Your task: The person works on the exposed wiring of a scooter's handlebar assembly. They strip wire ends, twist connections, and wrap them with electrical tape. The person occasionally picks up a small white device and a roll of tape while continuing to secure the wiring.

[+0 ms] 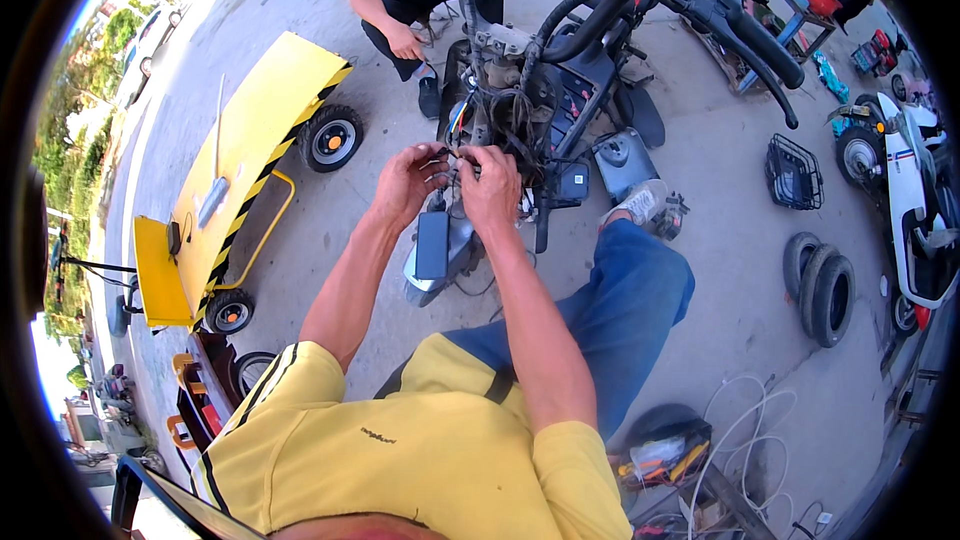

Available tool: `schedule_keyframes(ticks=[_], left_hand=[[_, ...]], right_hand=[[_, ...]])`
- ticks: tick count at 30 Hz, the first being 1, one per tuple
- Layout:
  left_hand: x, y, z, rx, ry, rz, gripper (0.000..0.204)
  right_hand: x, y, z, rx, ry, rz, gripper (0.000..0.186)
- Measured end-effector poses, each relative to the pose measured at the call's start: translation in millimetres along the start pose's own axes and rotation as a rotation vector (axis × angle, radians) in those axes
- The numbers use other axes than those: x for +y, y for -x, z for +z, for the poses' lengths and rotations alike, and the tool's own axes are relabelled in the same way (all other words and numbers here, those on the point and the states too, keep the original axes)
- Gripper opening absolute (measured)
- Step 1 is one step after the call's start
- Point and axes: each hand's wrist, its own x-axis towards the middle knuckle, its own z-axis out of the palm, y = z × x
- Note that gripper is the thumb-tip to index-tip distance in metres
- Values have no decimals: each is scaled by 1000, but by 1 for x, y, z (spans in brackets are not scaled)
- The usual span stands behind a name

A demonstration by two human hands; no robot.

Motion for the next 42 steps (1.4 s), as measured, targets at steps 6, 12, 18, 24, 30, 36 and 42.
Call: schedule_keyframes(ticks=[6,12,18,24,30,36,42], left_hand=[[-2,11,6,-58,-58,82,44],[-7,20,16,-77,-200,205,54],[1,29,19,-107,-393,286,55],[5,28,12,-102,-534,374,50],[21,30,3,-126,-577,340,28],[25,46,-1,-187,-793,761,45],[34,57,14,-271,-960,939,41]], right_hand=[[-15,14,-10,114,-15,-33,11],[-37,16,-11,87,-85,98,24],[-34,15,-6,94,-174,197,16],[-27,19,-9,-105,-536,360,15],[-26,21,-30,-351,-1214,713,9],[-26,20,-39,-431,-1424,868,17],[-28,18,-37,-526,-1383,932,12]])
